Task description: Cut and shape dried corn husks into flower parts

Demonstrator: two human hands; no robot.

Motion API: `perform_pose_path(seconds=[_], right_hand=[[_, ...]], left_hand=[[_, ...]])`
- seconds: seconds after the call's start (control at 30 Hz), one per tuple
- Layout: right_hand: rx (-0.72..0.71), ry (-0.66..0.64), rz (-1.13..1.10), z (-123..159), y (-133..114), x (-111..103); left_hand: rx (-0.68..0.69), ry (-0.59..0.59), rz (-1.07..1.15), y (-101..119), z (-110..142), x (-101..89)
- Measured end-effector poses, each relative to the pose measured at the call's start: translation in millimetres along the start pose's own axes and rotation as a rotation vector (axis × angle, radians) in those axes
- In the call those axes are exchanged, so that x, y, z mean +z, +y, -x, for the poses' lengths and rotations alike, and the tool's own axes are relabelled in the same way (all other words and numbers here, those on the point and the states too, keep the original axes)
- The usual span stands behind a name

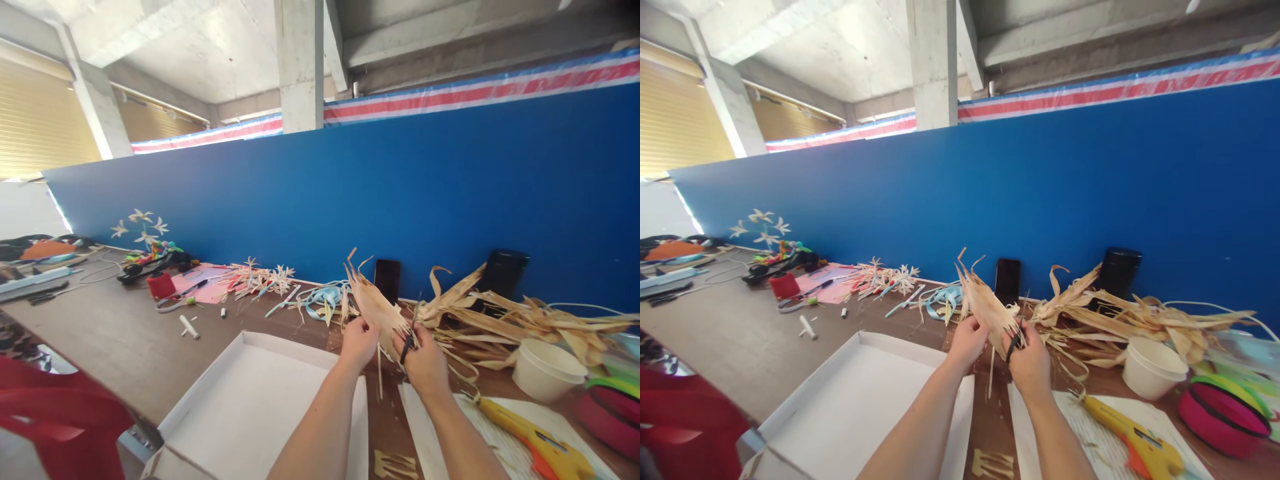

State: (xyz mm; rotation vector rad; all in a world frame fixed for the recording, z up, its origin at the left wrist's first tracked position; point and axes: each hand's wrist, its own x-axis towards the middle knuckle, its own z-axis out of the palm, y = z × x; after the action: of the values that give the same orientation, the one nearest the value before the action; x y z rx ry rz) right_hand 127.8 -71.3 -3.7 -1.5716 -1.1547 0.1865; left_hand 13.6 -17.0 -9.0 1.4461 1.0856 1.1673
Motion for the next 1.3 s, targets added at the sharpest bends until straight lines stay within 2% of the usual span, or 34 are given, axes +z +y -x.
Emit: perform_pose_path(seconds=[0.1, 0.23, 0.47, 0.57, 0.67, 0.77, 1.03, 1.3], right_hand=[[0.1, -0.023, -0.149, -2.2, 7.1, -0.8], [0.182, -0.069, -0.336, -2.5, 14.1, 0.4], [0.238, -0.08, -0.421, -3.8, 19.0, 2.9], [0.244, -0.059, -0.464, -3.8, 19.8, 3.4], [0.266, -0.031, -0.553, -2.2, 18.4, 4.1], [0.323, -0.048, -0.64, -0.7, 15.9, 5.1], [0.363, -0.075, -0.658, -2.8, 21.5, 7.2], [0.335, -0.139, -0.671, -0.2, 17.2, 5.3]], left_hand=[[-0.053, -0.076, 0.06, 0.7, 1.1, -0.1], [-0.207, -0.075, 0.204, 2.1, 0.3, -2.2], [-0.163, 0.02, 0.294, 5.1, -1.6, -1.4], [-0.117, -0.011, 0.326, 7.6, 0.4, 1.3], [-0.115, -0.085, 0.296, 8.2, 2.1, 2.6], [-0.136, -0.095, 0.209, 5.6, 2.7, 1.9], [-0.091, -0.052, 0.166, 0.1, 0.9, 0.1], [0.05, 0.099, -0.117, 4.4, 3.7, -1.2]])
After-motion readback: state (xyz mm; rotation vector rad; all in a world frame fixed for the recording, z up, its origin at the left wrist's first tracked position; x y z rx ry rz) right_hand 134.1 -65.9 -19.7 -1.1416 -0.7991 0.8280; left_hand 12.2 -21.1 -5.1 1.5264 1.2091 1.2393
